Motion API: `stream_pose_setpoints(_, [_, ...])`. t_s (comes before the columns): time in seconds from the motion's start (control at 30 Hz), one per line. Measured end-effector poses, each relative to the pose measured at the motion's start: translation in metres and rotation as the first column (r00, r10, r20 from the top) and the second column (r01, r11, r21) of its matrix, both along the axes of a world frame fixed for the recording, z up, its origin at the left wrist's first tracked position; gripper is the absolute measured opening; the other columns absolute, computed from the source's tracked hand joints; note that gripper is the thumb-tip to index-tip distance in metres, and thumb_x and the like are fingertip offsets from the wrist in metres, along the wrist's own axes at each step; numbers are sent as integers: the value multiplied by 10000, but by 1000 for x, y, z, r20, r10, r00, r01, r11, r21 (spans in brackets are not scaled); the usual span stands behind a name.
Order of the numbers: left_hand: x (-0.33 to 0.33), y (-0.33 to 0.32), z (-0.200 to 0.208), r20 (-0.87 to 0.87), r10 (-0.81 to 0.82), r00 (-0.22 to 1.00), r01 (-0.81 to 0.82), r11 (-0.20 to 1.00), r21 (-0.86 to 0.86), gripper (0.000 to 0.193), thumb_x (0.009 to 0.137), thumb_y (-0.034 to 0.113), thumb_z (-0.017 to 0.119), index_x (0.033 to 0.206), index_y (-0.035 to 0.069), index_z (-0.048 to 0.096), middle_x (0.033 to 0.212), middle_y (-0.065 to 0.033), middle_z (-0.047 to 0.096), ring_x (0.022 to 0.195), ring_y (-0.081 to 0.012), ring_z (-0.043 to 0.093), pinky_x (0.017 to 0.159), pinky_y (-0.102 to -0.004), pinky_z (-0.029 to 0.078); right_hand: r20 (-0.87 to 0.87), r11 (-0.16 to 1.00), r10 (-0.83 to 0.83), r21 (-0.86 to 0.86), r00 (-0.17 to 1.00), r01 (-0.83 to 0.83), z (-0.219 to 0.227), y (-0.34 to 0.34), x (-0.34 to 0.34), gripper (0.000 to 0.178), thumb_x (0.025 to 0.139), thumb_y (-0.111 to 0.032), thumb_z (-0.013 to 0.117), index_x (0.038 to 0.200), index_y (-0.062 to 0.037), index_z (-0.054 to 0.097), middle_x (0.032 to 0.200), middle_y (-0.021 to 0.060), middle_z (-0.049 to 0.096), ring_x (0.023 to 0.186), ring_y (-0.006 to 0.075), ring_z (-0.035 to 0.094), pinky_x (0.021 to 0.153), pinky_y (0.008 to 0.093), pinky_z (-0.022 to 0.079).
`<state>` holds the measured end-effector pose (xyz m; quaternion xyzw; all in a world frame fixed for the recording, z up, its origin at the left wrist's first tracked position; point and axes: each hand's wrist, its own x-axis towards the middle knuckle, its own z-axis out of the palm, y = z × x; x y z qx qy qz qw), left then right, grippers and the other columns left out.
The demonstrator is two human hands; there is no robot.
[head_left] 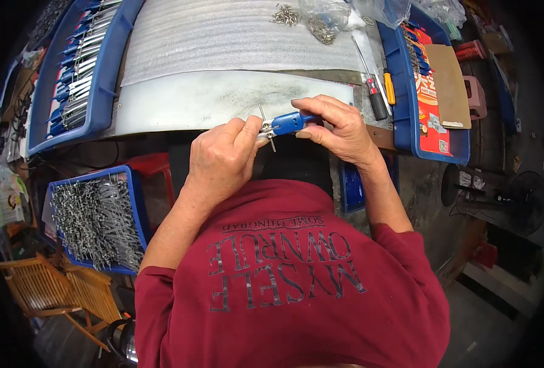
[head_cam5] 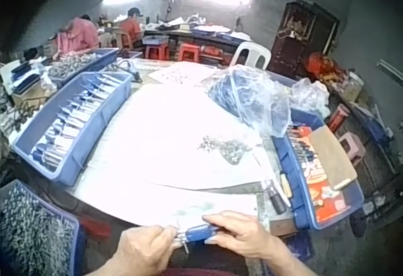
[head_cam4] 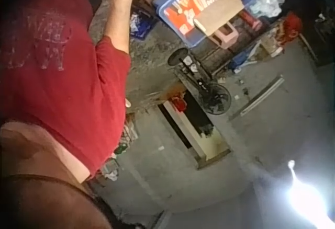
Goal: Assembling small metal clips with white plastic parts at a manual workstation using a blue applicator tool.
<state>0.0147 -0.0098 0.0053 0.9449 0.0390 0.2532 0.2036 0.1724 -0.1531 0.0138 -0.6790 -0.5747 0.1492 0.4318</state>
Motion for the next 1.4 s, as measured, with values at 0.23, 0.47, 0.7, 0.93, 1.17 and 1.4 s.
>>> stream_pose_setpoints(0.23, [1, 1, -2, -12, 3, 1000, -3, 1000, 5, 265, 704, 139, 613, 929, 36, 517, 618, -72, 459, 512, -218, 511, 442, -323, 404, -15, 1000, 9, 26, 1000, -8, -1, 2, 0, 341, 683, -115, 673, 988, 5, 578, 798, 87, 587, 684, 158, 544, 574, 249, 418])
stream_pose_setpoints(0.47, [1, 2, -2, -11, -19, 1000, 19, 999, -30, 252, 711, 142, 611, 921, 40, 517, 613, -69, 458, 496, -217, 506, 432, -323, 399, 71, 998, 63, 23, 995, -65, 0, 4, 4, 278, 693, -81, 651, 949, 10, 592, 737, 80, 586, 631, 163, 549, 548, 253, 422])
stream_pose_setpoints(0.7, [0, -1, -2, -18, 11, 1000, -11, 999, -40, 247, 707, 133, 612, 919, 45, 522, 620, -73, 465, 492, -221, 505, 430, -320, 399, 81, 998, 47, 36, 996, -50, 0, 5, 1, 275, 694, -89, 649, 944, 10, 592, 733, 88, 595, 637, 175, 562, 556, 264, 433])
stream_pose_setpoints(0.93, [-1, 0, -2, -10, 8, 1000, -9, 999, -48, 250, 701, 116, 613, 923, 40, 527, 630, -76, 475, 491, -223, 506, 433, -317, 402, 69, 998, 47, 37, 997, -50, -1, 6, 2, 263, 707, -84, 636, 947, 10, 590, 743, 90, 597, 645, 181, 566, 565, 266, 438])
stream_pose_setpoints(1.17, [-1, 1, -2, -15, 1, 1000, -1, 999, -43, 259, 700, 117, 614, 930, 37, 525, 620, -74, 465, 495, -220, 508, 430, -316, 401, 50, 998, 43, 46, 998, -46, -4, 7, 3, 266, 678, -94, 653, 928, -30, 590, 702, 86, 572, 622, 212, 552, 549, 289, 436])
stream_pose_setpoints(1.4, [3, 3, -4, -17, 10, 1000, -11, 999, -42, 250, 704, 123, 612, 923, 38, 524, 619, -74, 467, 500, -223, 514, 431, -321, 404, 73, 999, 33, 17, 997, -34, -5, 6, 5, 274, 707, -59, 628, 970, 5, 586, 784, 92, 593, 660, 166, 561, 577, 249, 437])
